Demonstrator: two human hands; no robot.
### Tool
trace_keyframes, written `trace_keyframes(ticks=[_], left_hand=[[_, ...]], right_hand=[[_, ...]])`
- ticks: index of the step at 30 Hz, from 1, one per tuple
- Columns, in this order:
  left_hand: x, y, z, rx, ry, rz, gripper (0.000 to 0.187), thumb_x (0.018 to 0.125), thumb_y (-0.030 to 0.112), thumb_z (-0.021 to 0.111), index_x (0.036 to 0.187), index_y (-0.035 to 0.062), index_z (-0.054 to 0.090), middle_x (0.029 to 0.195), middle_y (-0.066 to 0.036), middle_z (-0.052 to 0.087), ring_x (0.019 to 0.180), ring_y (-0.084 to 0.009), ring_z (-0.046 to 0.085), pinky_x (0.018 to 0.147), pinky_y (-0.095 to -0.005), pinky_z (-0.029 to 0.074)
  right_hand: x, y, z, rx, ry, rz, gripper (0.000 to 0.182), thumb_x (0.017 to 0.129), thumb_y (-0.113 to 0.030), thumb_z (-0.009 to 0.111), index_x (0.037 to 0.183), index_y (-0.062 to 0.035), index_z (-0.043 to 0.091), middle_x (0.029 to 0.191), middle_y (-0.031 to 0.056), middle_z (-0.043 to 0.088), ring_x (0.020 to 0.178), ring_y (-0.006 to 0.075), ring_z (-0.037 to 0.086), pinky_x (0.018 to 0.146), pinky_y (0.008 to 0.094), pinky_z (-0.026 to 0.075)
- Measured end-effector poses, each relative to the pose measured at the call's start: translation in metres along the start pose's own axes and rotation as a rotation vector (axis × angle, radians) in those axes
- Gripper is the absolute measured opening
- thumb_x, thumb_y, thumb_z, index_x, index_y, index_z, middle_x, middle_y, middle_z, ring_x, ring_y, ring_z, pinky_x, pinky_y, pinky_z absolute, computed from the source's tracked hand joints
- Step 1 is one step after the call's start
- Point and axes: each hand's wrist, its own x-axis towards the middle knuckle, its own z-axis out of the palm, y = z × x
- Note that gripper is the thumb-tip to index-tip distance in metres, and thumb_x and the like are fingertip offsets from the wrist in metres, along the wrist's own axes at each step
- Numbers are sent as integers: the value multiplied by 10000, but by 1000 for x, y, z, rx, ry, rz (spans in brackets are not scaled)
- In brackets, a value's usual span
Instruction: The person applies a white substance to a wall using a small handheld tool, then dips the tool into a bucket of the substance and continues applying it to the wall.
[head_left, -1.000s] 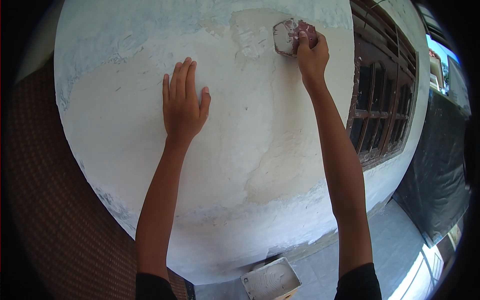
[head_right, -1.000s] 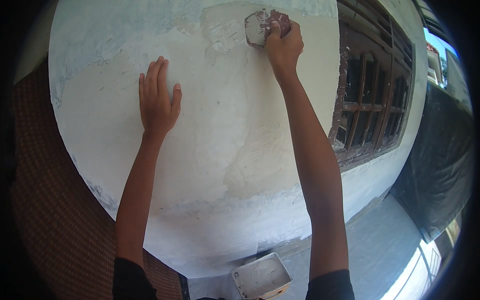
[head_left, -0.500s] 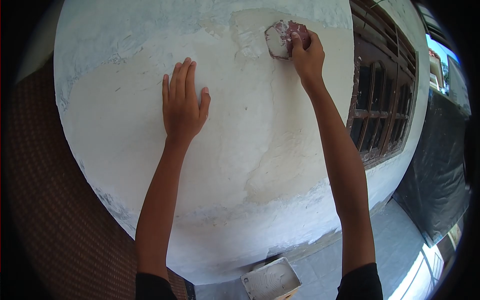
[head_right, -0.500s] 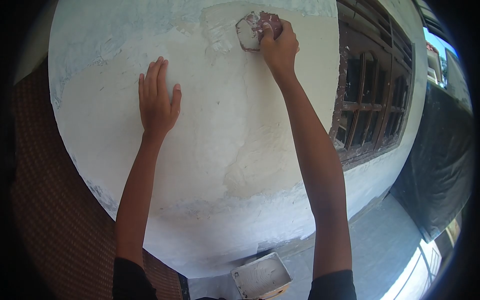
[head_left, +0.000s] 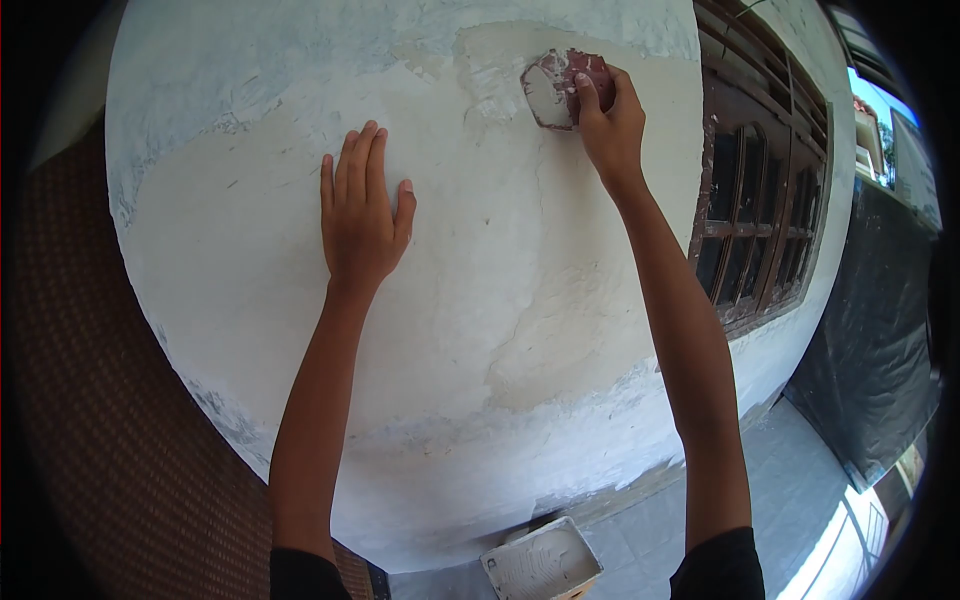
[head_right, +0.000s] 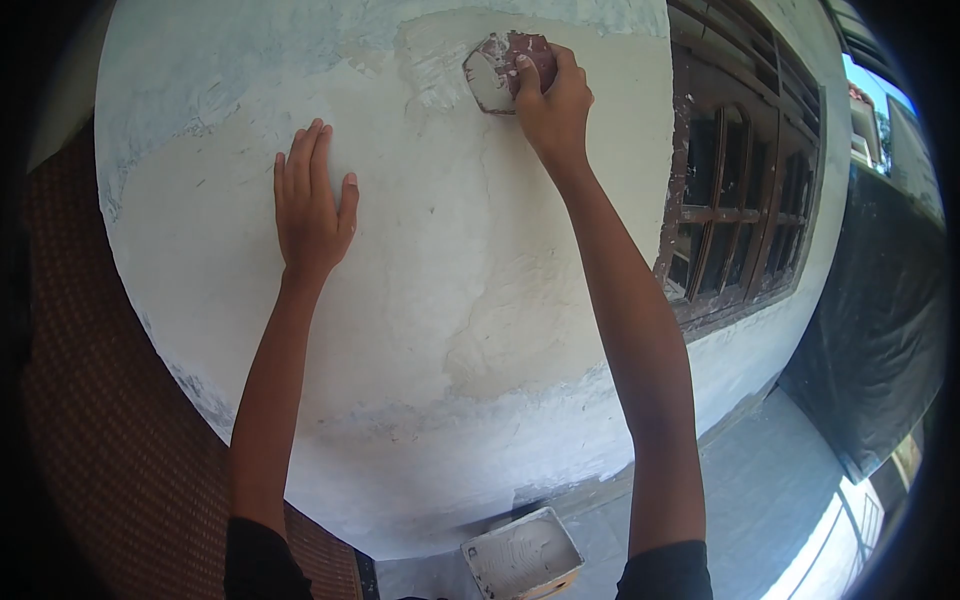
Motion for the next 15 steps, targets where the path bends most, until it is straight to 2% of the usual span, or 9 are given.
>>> trace_keyframes(ticks=[1,3,4,5,7,9,11,13,15], left_hand=[[0,0,0,1,4,1,587,935,176,547,1482,52,375,1521,-100,402,1440,-286,346,1195,-517,227],[1,1,-2,16,9,-3,571,938,186,548,1469,46,395,1516,-96,418,1434,-278,362,1193,-511,242],[1,2,-2,27,6,-5,556,940,196,550,1456,40,415,1510,-92,433,1428,-271,378,1192,-504,257],[1,2,-2,24,7,-4,556,940,196,550,1456,40,415,1510,-92,433,1428,-271,378,1192,-504,257],[0,1,-2,31,12,1,553,940,195,551,1454,40,418,1511,-90,433,1428,-270,378,1190,-504,260],[0,1,-1,8,5,-3,564,938,182,547,1466,47,401,1515,-96,422,1433,-278,363,1192,-510,244],[1,0,-1,-8,7,-8,575,936,168,542,1477,53,384,1519,-102,410,1438,-287,348,1195,-517,227],[0,1,-1,-6,10,-4,574,937,172,540,1477,53,384,1521,-97,408,1438,-285,347,1195,-516,227],[0,1,0,-10,7,-3,577,938,173,540,1480,56,381,1522,-95,406,1439,-284,346,1196,-516,226]], right_hand=[[4,2,-7,-3,-1,1,340,985,-157,580,1227,75,522,1098,169,658,899,220,681,778,326,553],[18,4,-19,522,279,495,350,980,-176,589,1238,55,542,1122,170,649,972,229,665,857,344,527],[14,-5,-19,580,271,473,358,977,-192,591,1240,48,552,1130,170,650,1025,239,652,923,364,498],[9,1,-9,517,204,310,359,970,-197,596,1228,50,558,1125,178,654,1014,252,658,916,364,501],[-4,-2,-8,138,-3,78,364,954,-204,617,1217,43,571,1112,187,659,976,272,667,914,370,500],[8,6,-14,207,144,335,357,947,-189,624,1212,45,576,1077,197,668,972,273,667,902,376,508],[20,13,-19,442,348,471,341,952,-179,620,1208,42,581,1089,192,672,975,264,665,901,377,509],[18,12,-14,516,356,471,337,959,-168,611,1215,47,568,1092,183,670,972,251,666,887,370,518],[6,5,-9,289,23,77,342,966,-157,599,1221,64,540,1096,178,657,957,239,671,844,351,542]])
